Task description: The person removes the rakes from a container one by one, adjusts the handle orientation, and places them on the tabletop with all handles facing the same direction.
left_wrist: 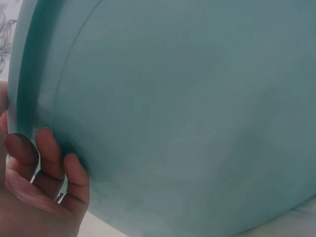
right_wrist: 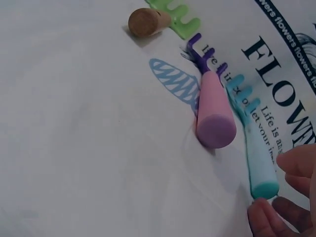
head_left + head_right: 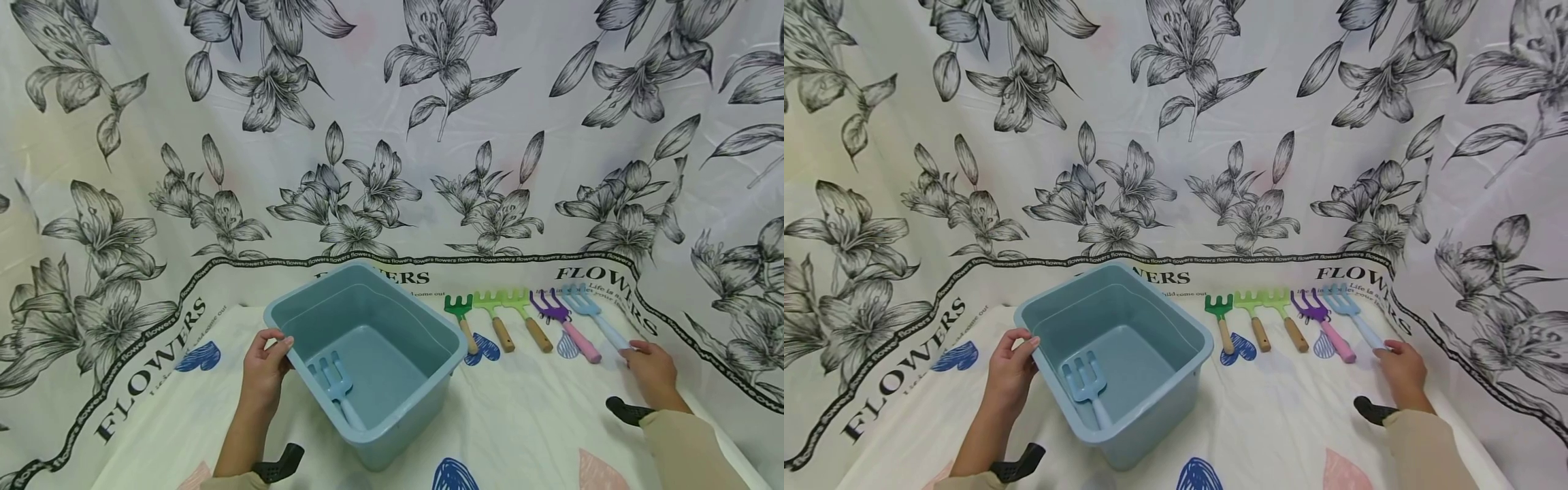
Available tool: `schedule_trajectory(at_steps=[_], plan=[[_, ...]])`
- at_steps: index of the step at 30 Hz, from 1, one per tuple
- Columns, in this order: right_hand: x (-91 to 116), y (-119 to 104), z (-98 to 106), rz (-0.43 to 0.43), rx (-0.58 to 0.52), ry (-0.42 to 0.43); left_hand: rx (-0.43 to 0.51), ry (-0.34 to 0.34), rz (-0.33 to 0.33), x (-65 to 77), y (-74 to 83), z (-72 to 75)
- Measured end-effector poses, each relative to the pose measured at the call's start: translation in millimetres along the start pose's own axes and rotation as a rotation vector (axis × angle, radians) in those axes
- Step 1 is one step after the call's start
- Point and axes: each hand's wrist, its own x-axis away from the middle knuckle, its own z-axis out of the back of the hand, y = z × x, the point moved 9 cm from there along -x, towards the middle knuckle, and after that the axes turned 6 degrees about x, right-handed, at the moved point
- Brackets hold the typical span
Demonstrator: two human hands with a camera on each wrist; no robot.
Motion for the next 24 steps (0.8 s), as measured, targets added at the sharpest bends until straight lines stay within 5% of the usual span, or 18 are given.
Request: schedule_trajectory(at_steps=[7, 17, 24], plan=[[12.7, -7.4, 14.1, -0.001, -0.057, 0.234, -0.015, 0.003, -0.002, -0.7, -1.0, 0.8], [14.3, -13.1, -25.4, 0.108, -0.006, 0.041, -0.006, 0.002, 0.002, -1.6, 0.3, 0.2], [14.6, -22.1, -34.7, 0.206, 0.102, 0.016, -0.002, 0.007, 0.007, -1.0, -0.4, -1.2]])
